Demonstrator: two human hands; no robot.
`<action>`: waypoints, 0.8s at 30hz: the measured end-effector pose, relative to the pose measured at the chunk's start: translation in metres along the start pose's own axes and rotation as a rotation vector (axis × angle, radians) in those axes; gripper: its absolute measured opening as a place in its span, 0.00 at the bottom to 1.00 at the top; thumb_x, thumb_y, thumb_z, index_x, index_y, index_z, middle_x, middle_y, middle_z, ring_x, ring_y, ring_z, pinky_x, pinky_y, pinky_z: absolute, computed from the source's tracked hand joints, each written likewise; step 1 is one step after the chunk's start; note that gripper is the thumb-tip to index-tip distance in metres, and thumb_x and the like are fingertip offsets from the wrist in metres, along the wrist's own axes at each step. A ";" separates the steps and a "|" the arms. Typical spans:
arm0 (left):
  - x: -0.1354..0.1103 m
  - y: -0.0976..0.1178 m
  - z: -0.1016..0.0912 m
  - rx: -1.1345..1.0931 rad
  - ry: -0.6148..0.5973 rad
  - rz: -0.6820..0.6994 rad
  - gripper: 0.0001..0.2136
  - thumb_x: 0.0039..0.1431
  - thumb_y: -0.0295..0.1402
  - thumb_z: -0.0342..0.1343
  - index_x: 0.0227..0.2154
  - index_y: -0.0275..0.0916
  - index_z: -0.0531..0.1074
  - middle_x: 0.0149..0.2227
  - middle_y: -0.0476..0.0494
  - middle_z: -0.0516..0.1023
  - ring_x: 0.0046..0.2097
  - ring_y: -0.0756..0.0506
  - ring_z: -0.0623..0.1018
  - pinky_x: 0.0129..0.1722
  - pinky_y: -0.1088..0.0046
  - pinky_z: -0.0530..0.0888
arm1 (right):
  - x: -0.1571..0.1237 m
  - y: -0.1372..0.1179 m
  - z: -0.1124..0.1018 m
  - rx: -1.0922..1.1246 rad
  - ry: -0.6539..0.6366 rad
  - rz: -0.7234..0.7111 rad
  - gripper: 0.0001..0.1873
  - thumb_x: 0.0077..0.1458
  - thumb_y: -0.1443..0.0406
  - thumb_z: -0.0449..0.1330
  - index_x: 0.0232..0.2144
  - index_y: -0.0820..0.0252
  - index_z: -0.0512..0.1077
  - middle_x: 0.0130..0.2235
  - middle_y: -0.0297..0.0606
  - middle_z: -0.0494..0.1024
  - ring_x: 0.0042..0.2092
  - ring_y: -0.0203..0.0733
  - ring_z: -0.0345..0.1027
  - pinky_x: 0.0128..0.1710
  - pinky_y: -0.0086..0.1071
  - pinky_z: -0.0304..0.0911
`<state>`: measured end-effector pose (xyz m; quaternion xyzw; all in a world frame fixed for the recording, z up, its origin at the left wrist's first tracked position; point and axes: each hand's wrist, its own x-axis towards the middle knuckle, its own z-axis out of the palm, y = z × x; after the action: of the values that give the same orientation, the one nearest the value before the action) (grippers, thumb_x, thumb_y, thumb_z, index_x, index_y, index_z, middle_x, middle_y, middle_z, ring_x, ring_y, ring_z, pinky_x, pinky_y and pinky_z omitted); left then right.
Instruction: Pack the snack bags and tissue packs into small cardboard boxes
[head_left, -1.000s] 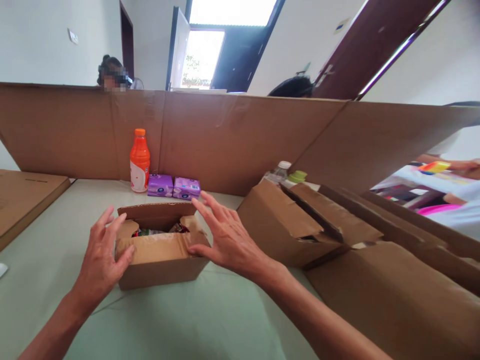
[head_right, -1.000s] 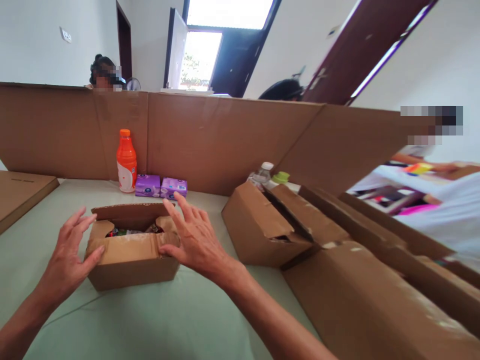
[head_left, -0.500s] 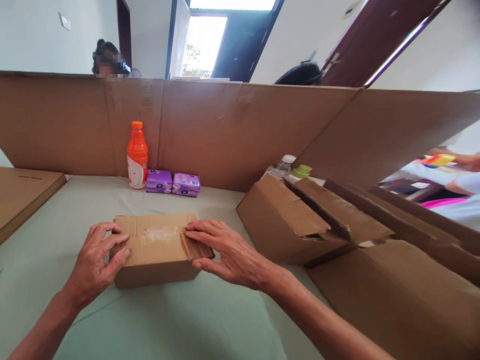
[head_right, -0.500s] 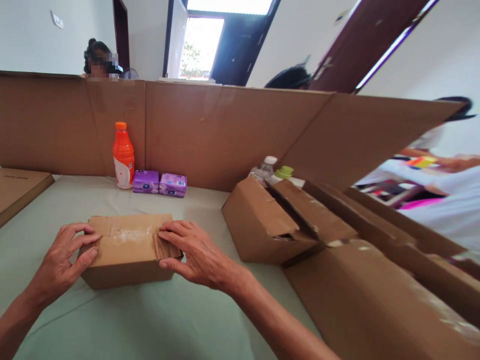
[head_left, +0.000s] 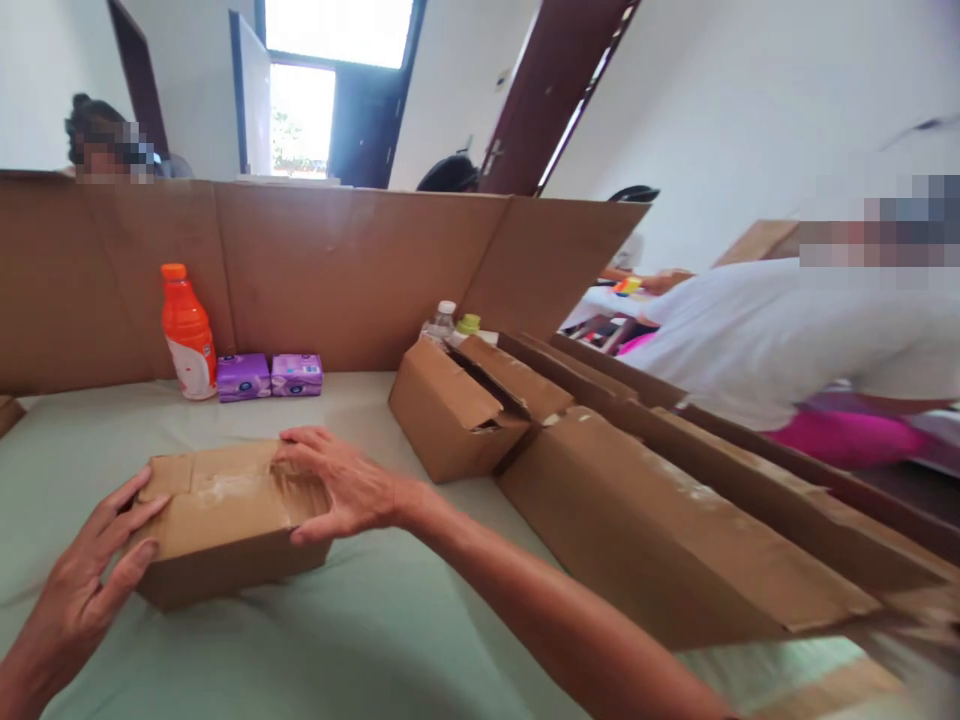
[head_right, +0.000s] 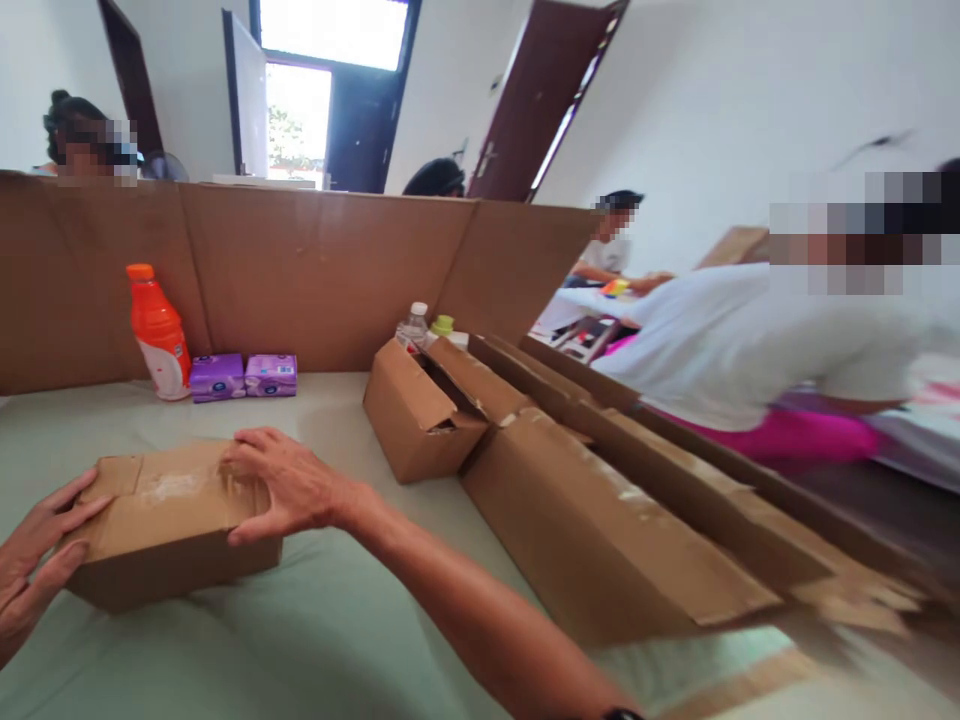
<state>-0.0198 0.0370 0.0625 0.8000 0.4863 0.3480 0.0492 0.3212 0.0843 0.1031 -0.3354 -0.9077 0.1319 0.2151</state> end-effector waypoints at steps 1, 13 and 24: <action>0.002 -0.001 0.001 0.004 -0.017 0.025 0.18 0.69 0.42 0.46 0.58 0.53 0.69 0.69 0.49 0.62 0.65 0.35 0.69 0.61 0.51 0.71 | -0.009 -0.007 0.000 -0.026 0.021 0.018 0.43 0.45 0.46 0.71 0.59 0.58 0.67 0.62 0.54 0.64 0.64 0.56 0.56 0.62 0.53 0.57; 0.057 0.129 0.098 -0.270 -0.317 0.404 0.19 0.70 0.36 0.44 0.57 0.40 0.72 0.67 0.35 0.65 0.64 0.41 0.71 0.61 0.61 0.71 | -0.224 -0.061 -0.015 -0.499 0.324 0.353 0.40 0.60 0.49 0.59 0.69 0.55 0.56 0.66 0.51 0.62 0.64 0.57 0.59 0.55 0.48 0.67; 0.089 0.238 0.219 -0.605 -0.311 0.171 0.26 0.71 0.43 0.40 0.66 0.38 0.59 0.71 0.35 0.55 0.72 0.38 0.54 0.70 0.49 0.54 | -0.274 -0.085 0.009 -0.932 0.618 0.682 0.33 0.63 0.50 0.54 0.65 0.59 0.60 0.55 0.54 0.69 0.52 0.61 0.66 0.47 0.51 0.65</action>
<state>0.3152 0.0417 0.0427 0.8305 0.2794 0.3530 0.3281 0.4572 -0.1625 0.0455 -0.6851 -0.6087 -0.3170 0.2443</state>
